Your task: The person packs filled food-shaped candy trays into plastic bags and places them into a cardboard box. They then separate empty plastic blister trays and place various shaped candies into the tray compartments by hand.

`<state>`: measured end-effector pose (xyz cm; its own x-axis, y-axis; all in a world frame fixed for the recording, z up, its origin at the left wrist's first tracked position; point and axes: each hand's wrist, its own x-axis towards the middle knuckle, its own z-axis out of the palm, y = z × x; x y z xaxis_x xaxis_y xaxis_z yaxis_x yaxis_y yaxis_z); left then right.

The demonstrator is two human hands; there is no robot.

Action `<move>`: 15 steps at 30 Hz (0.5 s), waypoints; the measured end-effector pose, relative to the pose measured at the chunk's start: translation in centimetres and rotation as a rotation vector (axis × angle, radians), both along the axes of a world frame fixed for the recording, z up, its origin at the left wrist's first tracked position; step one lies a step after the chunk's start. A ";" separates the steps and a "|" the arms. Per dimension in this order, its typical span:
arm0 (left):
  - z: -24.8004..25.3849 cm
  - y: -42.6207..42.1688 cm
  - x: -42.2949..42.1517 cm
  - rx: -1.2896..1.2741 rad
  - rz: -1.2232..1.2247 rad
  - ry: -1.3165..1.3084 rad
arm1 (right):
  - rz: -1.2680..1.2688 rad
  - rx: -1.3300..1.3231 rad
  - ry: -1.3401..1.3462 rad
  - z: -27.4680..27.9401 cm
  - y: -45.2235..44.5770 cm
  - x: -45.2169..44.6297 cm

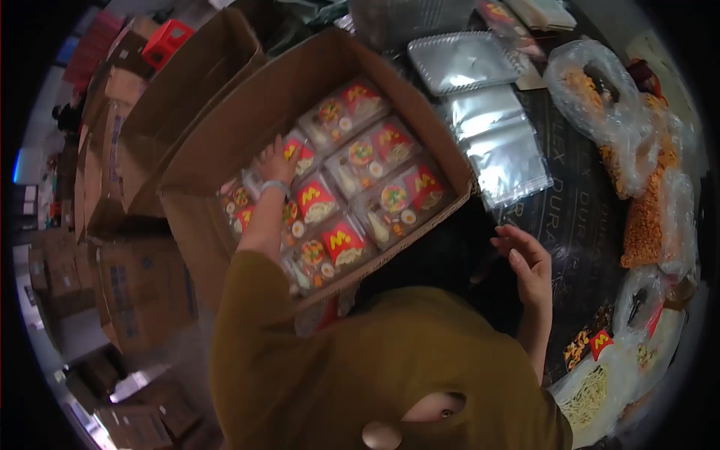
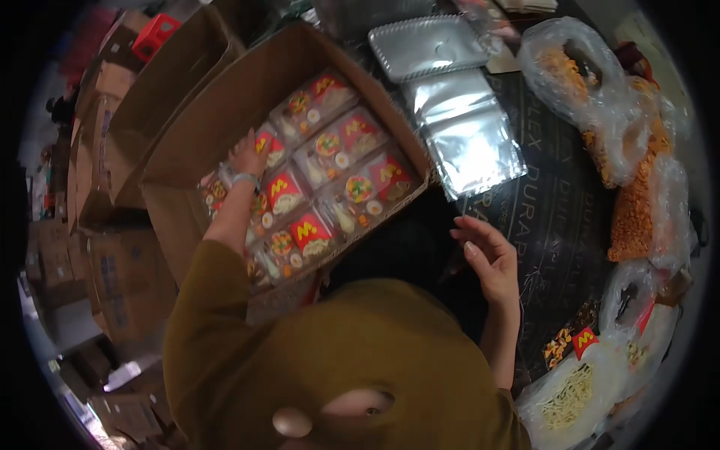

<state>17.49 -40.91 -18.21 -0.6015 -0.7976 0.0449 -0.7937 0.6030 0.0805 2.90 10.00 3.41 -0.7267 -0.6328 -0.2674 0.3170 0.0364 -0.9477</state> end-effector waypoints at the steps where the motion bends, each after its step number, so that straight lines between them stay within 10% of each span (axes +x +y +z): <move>1: 0.2 0.0 -0.4 -0.034 -0.003 0.017 | 0.019 0.005 0.012 -0.3 0.4 0.2; 12: 2.6 -3.4 0.5 0.211 -0.181 0.223 | -0.041 0.059 0.085 -0.2 5.2 -2.7; 15: 7.2 -2.4 -2.1 -0.099 -0.351 0.390 | -0.012 0.099 0.126 0.9 5.4 -4.4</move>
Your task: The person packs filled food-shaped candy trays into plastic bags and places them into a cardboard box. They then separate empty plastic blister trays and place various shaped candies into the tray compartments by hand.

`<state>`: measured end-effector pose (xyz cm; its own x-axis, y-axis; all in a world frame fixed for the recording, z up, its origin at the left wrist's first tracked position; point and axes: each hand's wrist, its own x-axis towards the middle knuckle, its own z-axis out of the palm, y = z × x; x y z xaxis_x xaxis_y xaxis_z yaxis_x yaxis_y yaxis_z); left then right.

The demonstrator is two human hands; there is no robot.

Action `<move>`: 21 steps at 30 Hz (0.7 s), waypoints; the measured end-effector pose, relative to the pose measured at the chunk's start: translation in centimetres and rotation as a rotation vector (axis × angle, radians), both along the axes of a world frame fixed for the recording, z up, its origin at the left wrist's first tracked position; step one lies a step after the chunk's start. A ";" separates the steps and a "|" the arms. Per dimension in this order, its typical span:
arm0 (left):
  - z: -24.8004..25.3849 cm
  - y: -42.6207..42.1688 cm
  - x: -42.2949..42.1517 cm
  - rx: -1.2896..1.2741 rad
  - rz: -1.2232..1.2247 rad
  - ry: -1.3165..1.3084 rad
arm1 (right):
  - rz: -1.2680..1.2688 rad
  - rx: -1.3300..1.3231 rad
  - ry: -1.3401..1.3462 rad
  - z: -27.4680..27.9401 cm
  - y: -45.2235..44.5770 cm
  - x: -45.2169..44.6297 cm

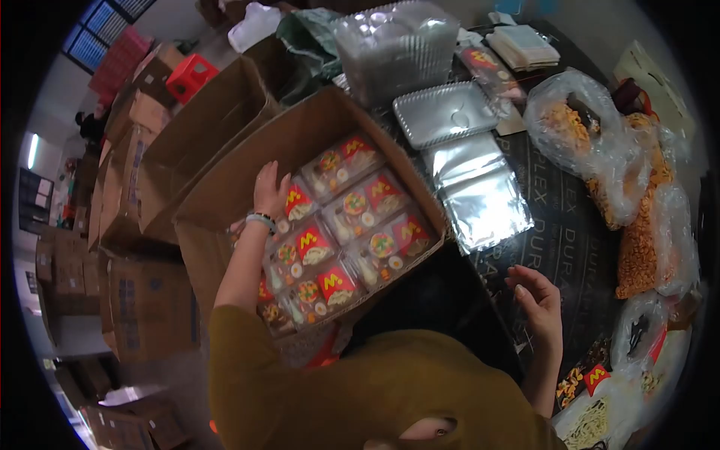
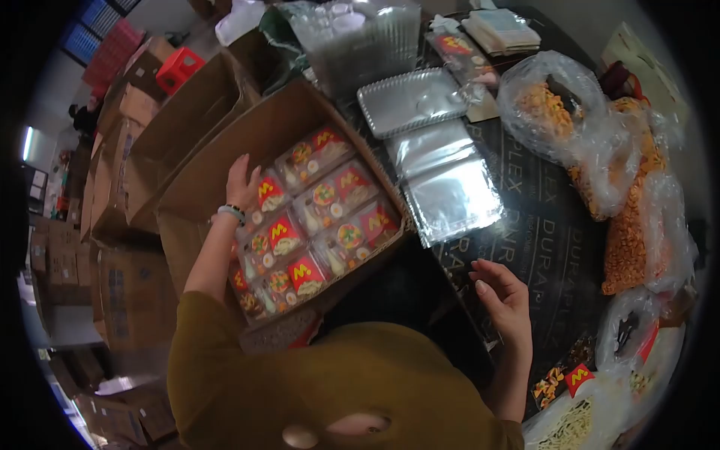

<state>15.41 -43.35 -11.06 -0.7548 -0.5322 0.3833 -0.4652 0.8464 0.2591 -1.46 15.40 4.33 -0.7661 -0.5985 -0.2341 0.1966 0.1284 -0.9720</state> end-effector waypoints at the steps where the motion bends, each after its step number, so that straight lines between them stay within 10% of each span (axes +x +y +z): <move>1: 2.7 0.7 -1.5 -0.102 -0.068 0.159 | 0.035 0.007 0.022 0.5 -0.2 -0.9; 8: 24.6 9.9 -18.4 -0.255 -0.489 0.591 | 0.287 0.090 0.560 4.5 -8.1 -7.9; 21: 26.2 7.0 -29.2 0.490 -0.346 -0.056 | 0.326 -0.097 0.801 4.3 -23.5 -16.1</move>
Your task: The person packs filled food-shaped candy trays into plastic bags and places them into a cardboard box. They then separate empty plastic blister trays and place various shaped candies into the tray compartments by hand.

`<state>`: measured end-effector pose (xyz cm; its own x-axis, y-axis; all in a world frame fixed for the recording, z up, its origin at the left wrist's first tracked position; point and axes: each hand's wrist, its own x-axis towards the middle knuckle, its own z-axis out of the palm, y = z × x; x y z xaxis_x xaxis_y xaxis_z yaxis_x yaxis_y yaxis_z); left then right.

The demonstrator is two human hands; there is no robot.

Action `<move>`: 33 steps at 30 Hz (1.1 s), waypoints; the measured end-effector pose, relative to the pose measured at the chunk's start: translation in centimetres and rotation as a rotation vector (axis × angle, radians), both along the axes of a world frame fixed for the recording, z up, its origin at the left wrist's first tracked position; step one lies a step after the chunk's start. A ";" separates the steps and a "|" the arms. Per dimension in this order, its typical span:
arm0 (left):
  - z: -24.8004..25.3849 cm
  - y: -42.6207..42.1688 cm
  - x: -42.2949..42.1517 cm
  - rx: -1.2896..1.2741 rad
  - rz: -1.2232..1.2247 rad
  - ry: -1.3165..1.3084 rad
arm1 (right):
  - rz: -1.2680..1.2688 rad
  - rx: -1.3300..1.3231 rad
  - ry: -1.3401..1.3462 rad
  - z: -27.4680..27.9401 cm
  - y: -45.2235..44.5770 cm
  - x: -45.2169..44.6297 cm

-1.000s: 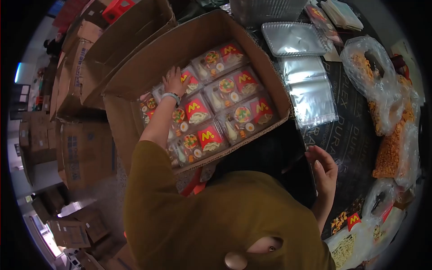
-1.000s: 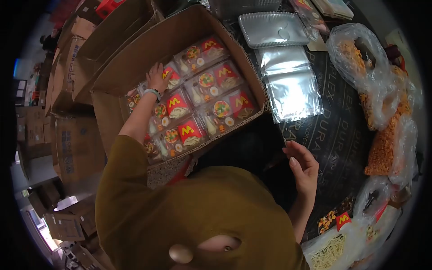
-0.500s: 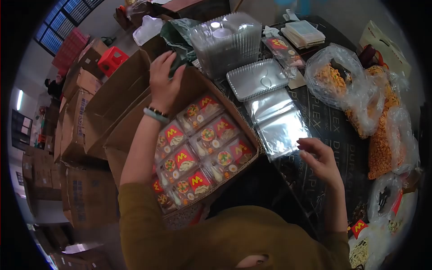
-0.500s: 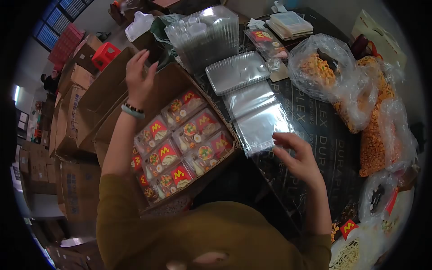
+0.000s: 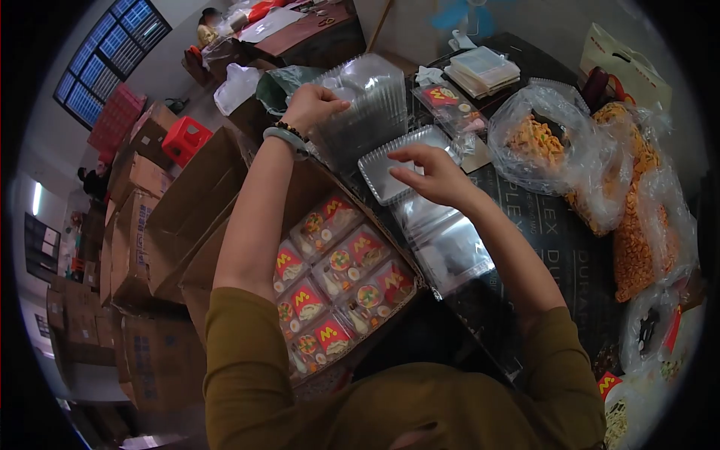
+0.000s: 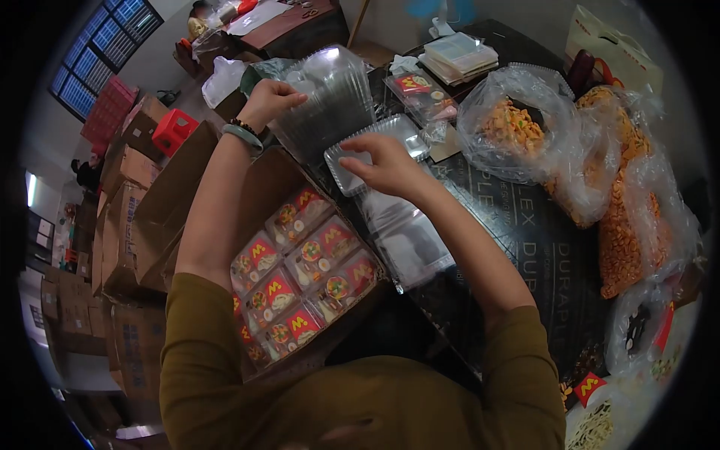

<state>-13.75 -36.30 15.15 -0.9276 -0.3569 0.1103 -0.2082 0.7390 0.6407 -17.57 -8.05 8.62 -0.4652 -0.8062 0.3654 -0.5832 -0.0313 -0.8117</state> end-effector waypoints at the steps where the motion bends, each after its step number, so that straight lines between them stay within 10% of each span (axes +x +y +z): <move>1: 0.4 0.4 0.2 0.012 0.001 -0.007 | -0.012 -0.044 0.047 -0.3 -1.3 -0.8; 14: 0.6 2.3 0.6 -0.438 -0.104 0.103 | -0.321 -0.351 0.844 -0.1 -11.0 -4.6; 27: 0.5 1.9 0.8 -0.864 -0.037 0.547 | -0.538 -0.298 0.915 -1.0 -11.5 -3.6; 30: 6.1 3.7 3.3 -0.489 0.202 0.602 | -0.501 -0.295 0.797 -0.9 -10.9 -3.5; 33: 6.1 4.8 6.2 0.525 -0.111 0.669 | -0.394 -0.547 -0.130 -0.6 -8.1 -2.8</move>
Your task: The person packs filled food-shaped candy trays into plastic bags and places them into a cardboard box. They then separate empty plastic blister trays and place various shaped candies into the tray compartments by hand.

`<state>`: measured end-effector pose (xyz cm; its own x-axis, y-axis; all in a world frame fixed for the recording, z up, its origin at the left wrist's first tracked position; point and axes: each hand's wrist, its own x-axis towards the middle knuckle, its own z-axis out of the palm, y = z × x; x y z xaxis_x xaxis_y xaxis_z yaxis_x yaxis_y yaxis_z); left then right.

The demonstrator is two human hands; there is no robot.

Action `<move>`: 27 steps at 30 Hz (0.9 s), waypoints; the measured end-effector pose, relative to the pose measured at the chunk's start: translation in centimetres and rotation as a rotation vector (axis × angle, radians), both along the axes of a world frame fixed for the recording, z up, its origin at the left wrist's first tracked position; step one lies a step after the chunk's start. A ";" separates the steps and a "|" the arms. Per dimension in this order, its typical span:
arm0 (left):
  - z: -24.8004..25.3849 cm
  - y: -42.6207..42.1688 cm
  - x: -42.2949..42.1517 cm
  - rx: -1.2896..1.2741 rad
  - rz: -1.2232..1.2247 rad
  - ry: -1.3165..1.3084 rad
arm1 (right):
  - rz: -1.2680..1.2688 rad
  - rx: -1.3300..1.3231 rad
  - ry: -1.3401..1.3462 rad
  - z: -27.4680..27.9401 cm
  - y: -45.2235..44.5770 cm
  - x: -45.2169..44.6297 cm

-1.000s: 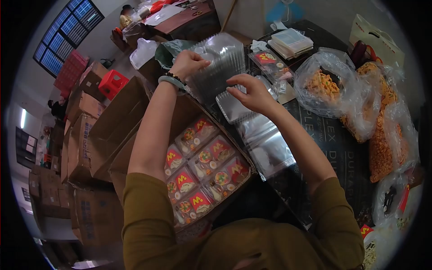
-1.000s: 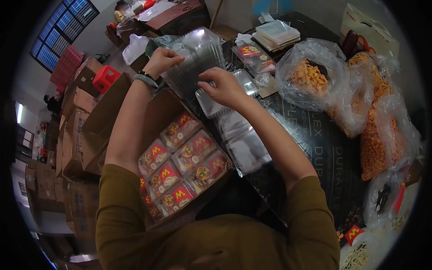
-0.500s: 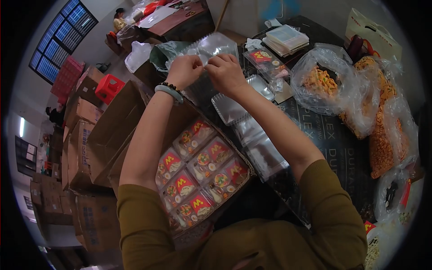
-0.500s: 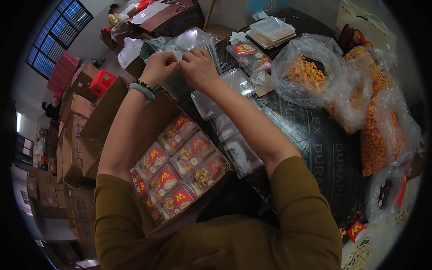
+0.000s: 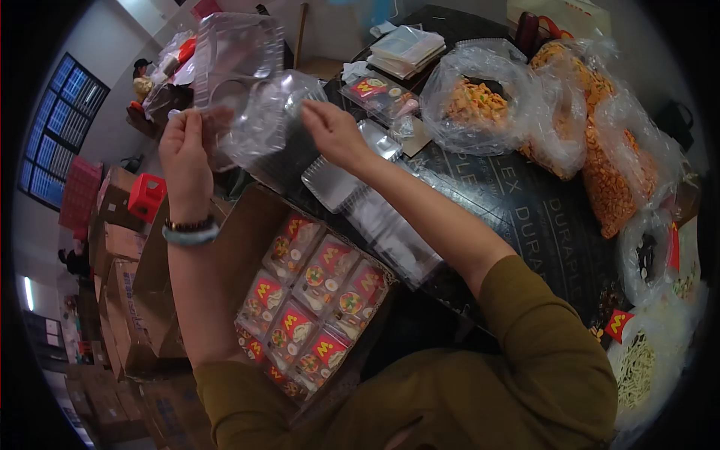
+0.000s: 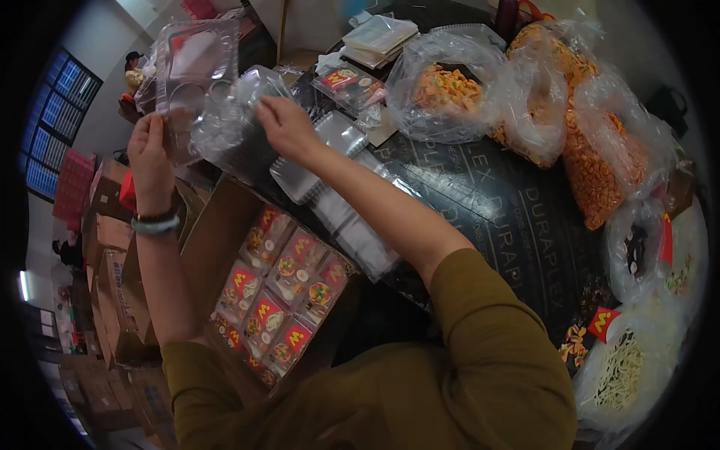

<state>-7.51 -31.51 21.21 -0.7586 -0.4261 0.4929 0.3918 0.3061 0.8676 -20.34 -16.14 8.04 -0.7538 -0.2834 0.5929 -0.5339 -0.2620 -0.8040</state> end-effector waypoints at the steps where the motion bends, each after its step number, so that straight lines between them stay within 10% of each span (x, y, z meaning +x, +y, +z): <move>1: -0.7 1.8 1.2 0.196 -0.155 -0.017 | 0.303 -0.137 -0.376 0.1 2.2 0.1; 3: -4.0 5.9 2.2 0.363 -0.337 -0.097 | 0.661 -0.436 -0.799 0.6 8.4 1.7; 7: -10.2 13.8 2.5 0.632 -0.511 -0.307 | 0.506 -0.672 -0.663 -1.7 18.9 5.4; 10: -11.4 21.7 1.9 0.026 -0.172 -0.018 | 0.376 -0.564 -0.682 -1.9 26.4 8.4; 13: -11.8 30.1 2.3 -0.153 -0.448 0.062 | 0.162 -0.439 -0.448 -2.1 29.4 11.2; 17: -13.6 39.5 2.1 0.345 -0.580 0.024 | -0.046 -0.518 -0.387 -3.5 32.9 12.8; 27: -15.8 47.9 2.7 0.622 -0.699 -0.158 | -0.098 -0.661 -0.622 -5.7 41.0 15.2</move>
<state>-4.83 16.41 5.40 -0.9797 -0.0016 0.2004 0.1756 -0.4886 0.8546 -5.18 24.89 2.35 -0.9945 0.0521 0.0907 -0.0990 -0.7481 -0.6562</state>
